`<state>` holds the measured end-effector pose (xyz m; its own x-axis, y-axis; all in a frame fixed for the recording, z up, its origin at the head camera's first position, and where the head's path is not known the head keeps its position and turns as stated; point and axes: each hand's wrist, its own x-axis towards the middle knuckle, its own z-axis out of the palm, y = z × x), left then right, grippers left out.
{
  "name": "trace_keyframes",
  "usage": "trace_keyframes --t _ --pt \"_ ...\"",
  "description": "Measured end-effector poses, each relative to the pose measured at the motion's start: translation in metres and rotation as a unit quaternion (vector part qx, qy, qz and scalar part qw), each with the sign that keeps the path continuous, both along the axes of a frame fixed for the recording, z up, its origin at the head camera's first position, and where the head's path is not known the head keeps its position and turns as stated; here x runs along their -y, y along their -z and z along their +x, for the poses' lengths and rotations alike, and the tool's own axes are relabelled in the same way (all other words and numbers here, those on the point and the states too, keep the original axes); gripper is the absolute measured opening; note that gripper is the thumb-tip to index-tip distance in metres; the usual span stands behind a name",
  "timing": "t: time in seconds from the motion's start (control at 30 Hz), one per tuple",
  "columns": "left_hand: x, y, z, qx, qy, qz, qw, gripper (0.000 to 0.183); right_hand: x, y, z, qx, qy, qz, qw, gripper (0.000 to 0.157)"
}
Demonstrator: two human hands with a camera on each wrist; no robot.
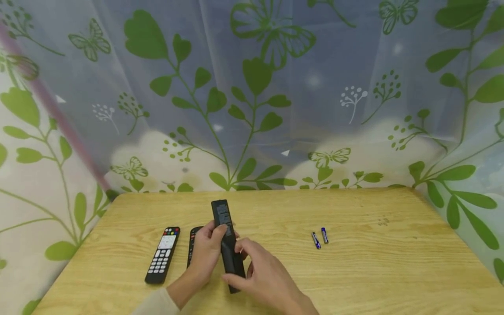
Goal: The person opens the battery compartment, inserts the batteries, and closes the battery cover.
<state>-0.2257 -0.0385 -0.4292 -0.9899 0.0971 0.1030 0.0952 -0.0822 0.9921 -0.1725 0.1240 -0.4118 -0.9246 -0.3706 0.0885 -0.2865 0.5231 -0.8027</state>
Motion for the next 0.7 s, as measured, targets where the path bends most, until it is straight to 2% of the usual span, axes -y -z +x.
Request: trace_keyframes --t 0.13,0.37,0.5,0.7 --pt "0.0023 0.0001 0.0000 0.001 0.000 0.001 1.0000 0.032 -0.0029 -0.0007 0.0008 -0.005 -0.006 -0.012 1.000 0.037" --pt "0.0034 -0.0005 0.0004 0.004 -0.001 0.013 0.9999 0.036 -0.0010 -0.0019 0.0024 -0.050 0.012 -0.012 0.999 0.026" --pt "0.0027 -0.0005 0.0009 0.009 0.000 0.027 0.9996 0.035 0.0005 -0.0052 0.0032 -0.047 0.020 -0.007 0.999 0.019" --pt "0.0023 0.0005 0.0009 0.013 0.007 0.044 0.9989 0.034 0.0026 -0.0095 0.0045 -0.033 0.043 -0.017 0.998 0.020"
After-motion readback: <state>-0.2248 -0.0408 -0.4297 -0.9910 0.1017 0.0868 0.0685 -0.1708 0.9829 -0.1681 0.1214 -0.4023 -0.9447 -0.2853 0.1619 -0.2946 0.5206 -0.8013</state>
